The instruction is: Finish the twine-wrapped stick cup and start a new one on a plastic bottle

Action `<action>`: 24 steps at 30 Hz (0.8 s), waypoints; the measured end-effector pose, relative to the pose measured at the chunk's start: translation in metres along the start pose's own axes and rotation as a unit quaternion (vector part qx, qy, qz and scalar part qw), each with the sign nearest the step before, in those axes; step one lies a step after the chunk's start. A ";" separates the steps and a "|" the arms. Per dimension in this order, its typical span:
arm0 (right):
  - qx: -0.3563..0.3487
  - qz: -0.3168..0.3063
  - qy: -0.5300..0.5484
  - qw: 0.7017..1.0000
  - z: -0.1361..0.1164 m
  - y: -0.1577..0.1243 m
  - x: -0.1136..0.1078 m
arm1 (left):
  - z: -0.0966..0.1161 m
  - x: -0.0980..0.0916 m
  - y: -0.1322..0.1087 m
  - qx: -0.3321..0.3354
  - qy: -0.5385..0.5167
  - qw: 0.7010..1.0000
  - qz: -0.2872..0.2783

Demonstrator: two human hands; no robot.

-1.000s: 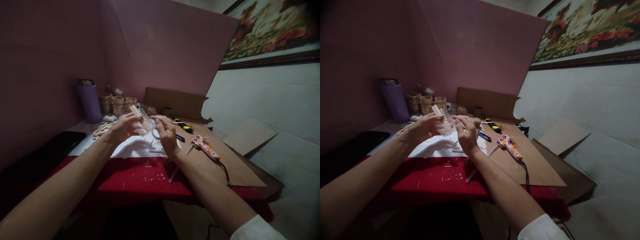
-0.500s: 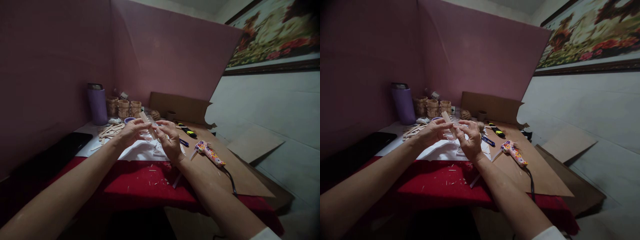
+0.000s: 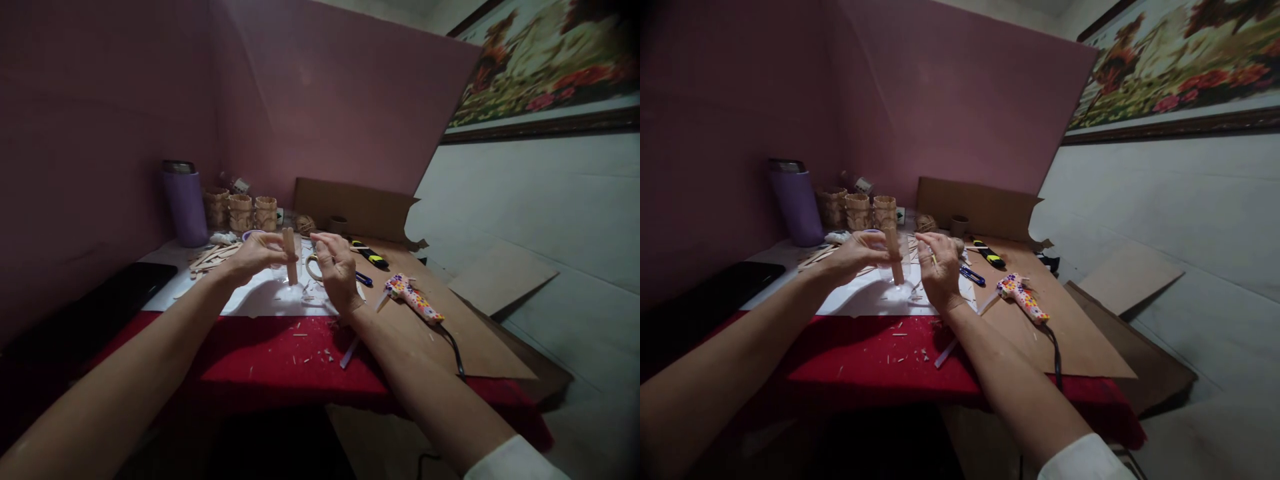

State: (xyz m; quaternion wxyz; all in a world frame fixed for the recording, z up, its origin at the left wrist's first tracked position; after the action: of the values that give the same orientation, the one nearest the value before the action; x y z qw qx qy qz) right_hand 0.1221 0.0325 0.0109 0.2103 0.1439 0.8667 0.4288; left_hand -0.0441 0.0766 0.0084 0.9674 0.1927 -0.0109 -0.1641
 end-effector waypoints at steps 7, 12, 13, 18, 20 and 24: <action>0.054 0.003 -0.022 0.998 0.028 0.004 0.004 | -0.005 0.004 -0.001 -0.009 0.077 0.995 -0.063; 0.048 -0.005 -0.024 0.999 0.029 0.004 0.005 | -0.002 0.006 -0.001 -0.005 0.121 0.990 -0.065; 0.051 -0.007 -0.025 0.998 0.029 0.004 0.005 | 0.001 0.005 -0.001 0.003 0.131 0.990 -0.057; 0.050 -0.010 -0.018 0.999 0.028 0.005 0.004 | 0.011 -0.006 -0.001 0.040 0.151 0.988 0.017; 0.048 -0.011 -0.017 0.999 0.028 0.005 0.005 | 0.008 -0.009 0.000 0.033 0.133 0.990 0.023; 0.049 -0.015 -0.020 0.998 0.027 0.005 0.006 | 0.005 -0.016 0.002 0.059 0.103 0.991 0.064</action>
State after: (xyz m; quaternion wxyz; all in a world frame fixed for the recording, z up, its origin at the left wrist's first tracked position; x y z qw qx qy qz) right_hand 0.1305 0.0559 -0.0010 0.2263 0.1493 0.8845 0.3796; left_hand -0.0595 0.0817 0.0142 0.9589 0.2639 0.0668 -0.0797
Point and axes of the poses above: each hand's wrist, its own y-axis towards the middle knuckle, its own x-axis out of the palm, z = x × y, the point moved 6 cm from there along y, towards the middle knuckle, and after that the axes turned 6 degrees about x, right-handed, at the moved point
